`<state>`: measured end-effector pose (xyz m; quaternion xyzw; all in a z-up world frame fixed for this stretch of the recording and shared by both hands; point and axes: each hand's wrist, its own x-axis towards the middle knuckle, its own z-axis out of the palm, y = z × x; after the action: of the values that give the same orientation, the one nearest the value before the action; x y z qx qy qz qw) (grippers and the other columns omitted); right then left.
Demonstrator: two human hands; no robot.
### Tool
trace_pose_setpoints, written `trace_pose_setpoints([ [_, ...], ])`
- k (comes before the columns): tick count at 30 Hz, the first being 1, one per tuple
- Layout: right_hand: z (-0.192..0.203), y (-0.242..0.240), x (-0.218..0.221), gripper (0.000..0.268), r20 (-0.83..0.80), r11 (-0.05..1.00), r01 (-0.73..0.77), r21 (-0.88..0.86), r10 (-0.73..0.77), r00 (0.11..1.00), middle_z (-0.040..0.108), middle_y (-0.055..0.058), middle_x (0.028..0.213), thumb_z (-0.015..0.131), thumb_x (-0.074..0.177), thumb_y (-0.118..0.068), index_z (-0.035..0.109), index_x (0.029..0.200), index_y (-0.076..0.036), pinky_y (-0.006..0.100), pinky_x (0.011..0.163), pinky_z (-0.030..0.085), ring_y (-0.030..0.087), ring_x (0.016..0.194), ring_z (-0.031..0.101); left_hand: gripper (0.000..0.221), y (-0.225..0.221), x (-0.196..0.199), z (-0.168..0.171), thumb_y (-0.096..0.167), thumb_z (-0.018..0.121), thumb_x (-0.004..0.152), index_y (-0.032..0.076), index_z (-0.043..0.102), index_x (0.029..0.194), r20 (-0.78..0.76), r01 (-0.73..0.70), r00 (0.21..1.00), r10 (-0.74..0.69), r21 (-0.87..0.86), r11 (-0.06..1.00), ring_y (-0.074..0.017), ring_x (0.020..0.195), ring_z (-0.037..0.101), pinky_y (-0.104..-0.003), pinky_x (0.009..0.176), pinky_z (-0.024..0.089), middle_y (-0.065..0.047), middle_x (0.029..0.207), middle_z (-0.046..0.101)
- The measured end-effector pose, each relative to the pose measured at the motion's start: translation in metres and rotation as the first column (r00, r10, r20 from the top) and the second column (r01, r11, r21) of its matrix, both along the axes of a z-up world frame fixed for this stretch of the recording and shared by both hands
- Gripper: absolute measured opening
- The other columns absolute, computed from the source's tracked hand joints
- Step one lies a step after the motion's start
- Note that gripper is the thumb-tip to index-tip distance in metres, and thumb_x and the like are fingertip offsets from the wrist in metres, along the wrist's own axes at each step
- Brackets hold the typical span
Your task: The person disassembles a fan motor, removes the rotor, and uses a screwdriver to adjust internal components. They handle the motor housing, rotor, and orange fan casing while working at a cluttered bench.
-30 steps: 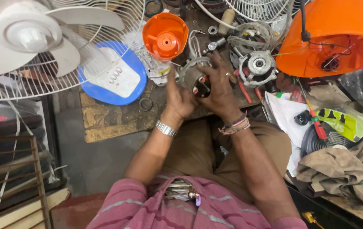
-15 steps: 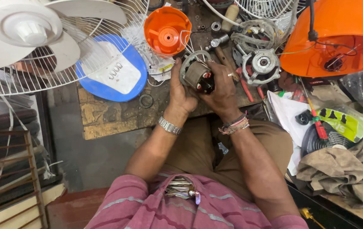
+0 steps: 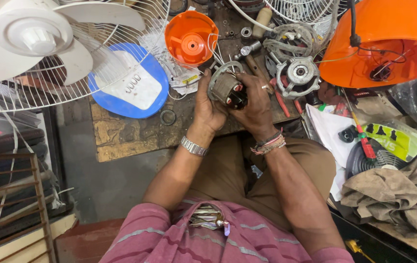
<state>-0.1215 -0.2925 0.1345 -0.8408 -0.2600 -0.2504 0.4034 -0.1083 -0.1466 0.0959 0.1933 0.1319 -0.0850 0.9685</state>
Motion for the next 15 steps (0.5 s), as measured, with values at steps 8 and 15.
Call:
trace_pose_setpoints([
  [8,0.009,-0.002,-0.001,0.078,0.089,0.997,0.031,-0.074,-0.025,0.996,0.064,0.010,0.131,0.095,0.070,-0.018,0.054,0.136,-0.010,0.049,0.109,0.042,0.034,0.128,0.057,0.054,0.009,-0.005,0.011,0.055,0.065,0.093,0.010,0.067,0.124,-0.025,0.183,0.983,-0.184,-0.056,0.982,-0.0229,0.107,0.069,-0.043,0.096,0.056,-0.007,0.116,0.073],
  [15,0.014,-0.002,-0.003,0.077,0.040,0.990,0.063,-0.125,-0.059,0.997,0.065,0.006,0.129,0.093,0.067,-0.021,0.058,0.135,-0.013,0.055,0.107,0.036,0.031,0.130,0.054,0.055,0.008,-0.009,0.012,0.056,0.062,0.097,0.011,0.065,0.129,-0.057,0.169,0.983,-0.172,-0.060,0.984,-0.0229,0.111,0.067,-0.043,0.100,0.055,-0.007,0.121,0.071],
])
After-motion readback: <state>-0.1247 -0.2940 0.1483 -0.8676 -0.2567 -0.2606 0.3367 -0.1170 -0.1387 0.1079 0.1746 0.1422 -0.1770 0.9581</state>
